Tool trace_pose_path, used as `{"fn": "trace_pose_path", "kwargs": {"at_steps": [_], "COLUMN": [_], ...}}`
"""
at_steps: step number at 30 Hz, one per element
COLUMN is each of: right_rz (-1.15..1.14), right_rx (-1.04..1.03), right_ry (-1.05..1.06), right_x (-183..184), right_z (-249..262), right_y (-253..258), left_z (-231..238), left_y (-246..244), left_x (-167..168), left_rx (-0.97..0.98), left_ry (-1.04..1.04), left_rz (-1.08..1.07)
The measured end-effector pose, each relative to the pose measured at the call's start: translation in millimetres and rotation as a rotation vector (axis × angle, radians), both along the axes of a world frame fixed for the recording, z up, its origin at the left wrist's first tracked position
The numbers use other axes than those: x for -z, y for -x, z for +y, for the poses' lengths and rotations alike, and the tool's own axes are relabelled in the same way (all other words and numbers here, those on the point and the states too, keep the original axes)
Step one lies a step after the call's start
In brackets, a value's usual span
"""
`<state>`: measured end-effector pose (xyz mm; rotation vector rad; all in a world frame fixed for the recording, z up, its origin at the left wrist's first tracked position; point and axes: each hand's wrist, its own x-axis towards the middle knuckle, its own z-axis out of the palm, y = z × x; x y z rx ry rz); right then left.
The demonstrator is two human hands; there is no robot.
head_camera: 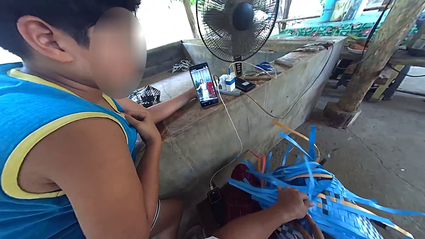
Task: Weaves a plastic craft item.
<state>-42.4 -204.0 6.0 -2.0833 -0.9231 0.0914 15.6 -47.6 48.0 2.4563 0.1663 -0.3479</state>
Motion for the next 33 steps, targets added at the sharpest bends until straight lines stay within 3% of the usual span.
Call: {"fn": "trace_pose_path", "kwargs": {"at_steps": [6,9,11,14,18,22,25,30,33], "right_rz": [-0.154,-0.192,-0.146,0.135,0.693,0.917,0.815,0.596,0.407], "right_rx": [0.098,0.104,0.088,0.13,0.123,0.02,-0.017,-0.064,0.011], "right_ry": [-0.015,-0.046,-0.122,-0.221,-0.099,-0.059,-0.051,0.234,0.189], "right_x": [5,9,6,-1,-12,-11,-24,-80,-74], "right_z": [1,-1,-3,-8,-5,-2,3,8,5], "right_y": [8,14,17,12,2,-15,-23,-70,-90], "left_z": [-17,-11,7,31,37,39,43,45,45], "left_y": [0,6,14,31,42,41,46,43,41], "left_x": [-22,-11,8,36,36,33,27,4,7], "left_rx": [0.192,0.286,0.291,0.253,0.298,0.324,0.249,0.237,0.221], "left_ry": [0.016,0.137,0.201,0.312,0.341,0.359,0.363,0.341,0.338], "left_rz": [-0.387,-0.552,-0.517,-0.362,-0.358,-0.4,-0.318,-0.11,-0.025]}}
